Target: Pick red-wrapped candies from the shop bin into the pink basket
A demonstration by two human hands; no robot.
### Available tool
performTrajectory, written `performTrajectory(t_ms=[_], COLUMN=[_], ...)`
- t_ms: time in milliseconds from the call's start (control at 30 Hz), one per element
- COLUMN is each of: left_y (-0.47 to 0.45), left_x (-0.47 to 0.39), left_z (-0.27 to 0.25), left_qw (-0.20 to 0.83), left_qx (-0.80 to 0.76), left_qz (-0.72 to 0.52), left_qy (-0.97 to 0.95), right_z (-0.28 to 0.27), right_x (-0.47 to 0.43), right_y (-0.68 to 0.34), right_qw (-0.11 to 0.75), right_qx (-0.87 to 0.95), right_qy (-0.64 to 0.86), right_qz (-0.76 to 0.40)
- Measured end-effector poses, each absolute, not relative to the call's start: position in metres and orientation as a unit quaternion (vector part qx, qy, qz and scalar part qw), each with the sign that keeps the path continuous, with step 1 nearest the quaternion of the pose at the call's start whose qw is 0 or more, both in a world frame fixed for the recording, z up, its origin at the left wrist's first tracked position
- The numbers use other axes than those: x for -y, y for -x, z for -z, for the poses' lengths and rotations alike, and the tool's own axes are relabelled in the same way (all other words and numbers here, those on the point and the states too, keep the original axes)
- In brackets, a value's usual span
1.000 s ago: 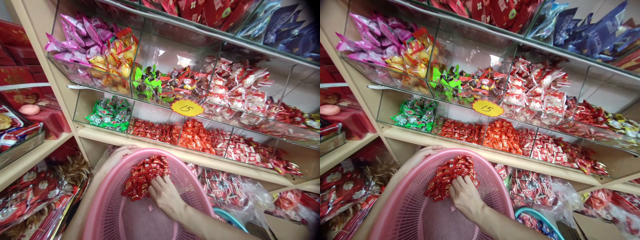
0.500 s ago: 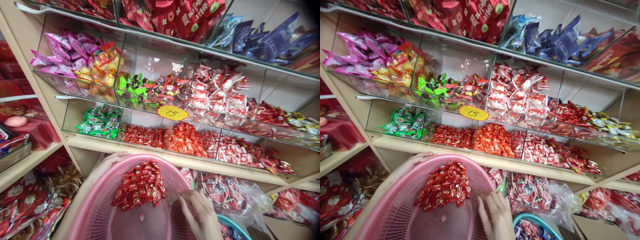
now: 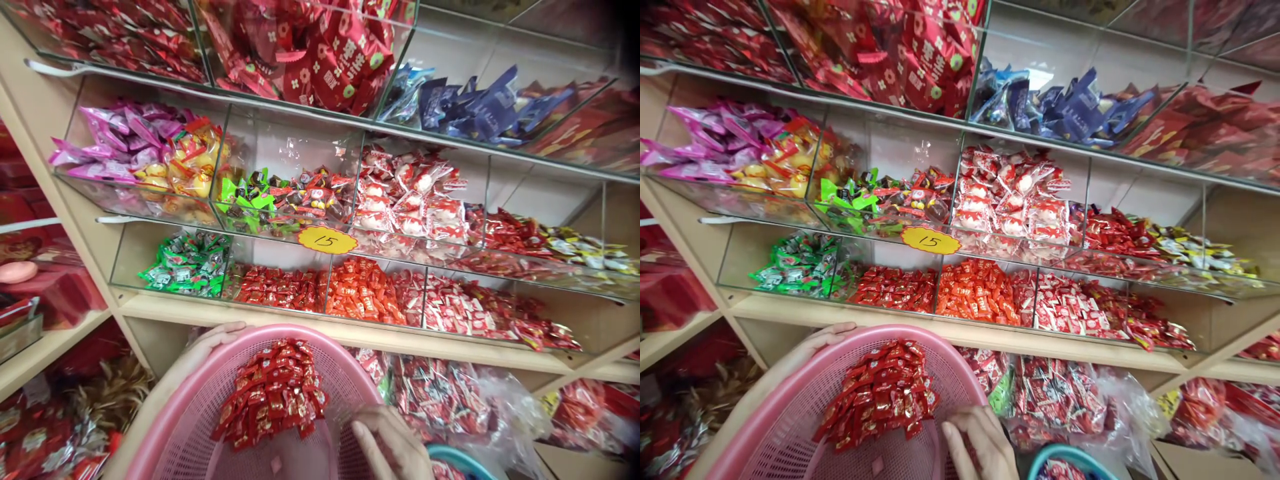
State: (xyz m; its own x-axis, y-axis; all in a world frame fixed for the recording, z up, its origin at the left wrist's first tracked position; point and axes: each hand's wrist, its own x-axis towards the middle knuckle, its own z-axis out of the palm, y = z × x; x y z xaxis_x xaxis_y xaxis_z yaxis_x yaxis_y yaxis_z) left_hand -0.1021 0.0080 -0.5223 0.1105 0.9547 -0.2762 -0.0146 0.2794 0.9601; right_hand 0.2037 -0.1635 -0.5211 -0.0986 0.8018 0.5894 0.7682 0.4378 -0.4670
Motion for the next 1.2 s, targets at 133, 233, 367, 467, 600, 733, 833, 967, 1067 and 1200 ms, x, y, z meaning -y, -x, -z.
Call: performTrajectory(t_ms=[133, 233, 367, 467, 600, 733, 833, 967, 1067, 1200], left_y=[0.106, 0.108, 0.108, 0.109, 0.112, 0.113, 0.112, 0.111, 0.111, 0.111], left_x=[-0.006, -0.005, -0.007, -0.011, -0.015, -0.015, -0.014, -0.014, -0.014, -0.013], left_z=[0.52, 0.522, 0.531, 0.539, 0.546, 0.548, 0.546, 0.544, 0.546, 0.546], left_qw=[0.611, 0.626, 0.627, 0.617, 0.606, 0.604, 0.601, 0.597, 0.591, 0.584], left_qx=[-0.517, -0.494, -0.464, -0.465, -0.466, -0.467, -0.471, -0.475, -0.474, -0.476], left_qz=[-0.384, -0.39, -0.412, -0.419, -0.418, -0.403, -0.397, -0.396, -0.39, -0.393], left_qy=[-0.46, -0.461, -0.47, -0.476, -0.491, -0.505, -0.509, -0.511, -0.523, -0.527], right_z=[0.481, 0.448, 0.414, 0.405, 0.415, 0.429, 0.433, 0.434, 0.434, 0.426], right_x=[0.141, 0.098, 0.013, -0.045, -0.089, -0.104, -0.107, -0.106, -0.101, -0.088], right_y=[-0.179, -0.155, -0.131, -0.125, -0.124, -0.125, -0.125, -0.124, -0.122, -0.116], right_qw=[0.344, 0.255, 0.057, -0.017, -0.066, -0.097, -0.107, -0.108, -0.093, -0.056], right_qx=[0.8, 0.842, 0.845, 0.81, 0.773, 0.753, 0.746, 0.744, 0.745, 0.752], right_qy=[0.491, 0.473, 0.507, 0.564, 0.616, 0.639, 0.645, 0.647, 0.645, 0.634], right_qz=[-0.011, 0.048, 0.158, 0.162, 0.139, 0.124, 0.123, 0.128, 0.14, 0.17])
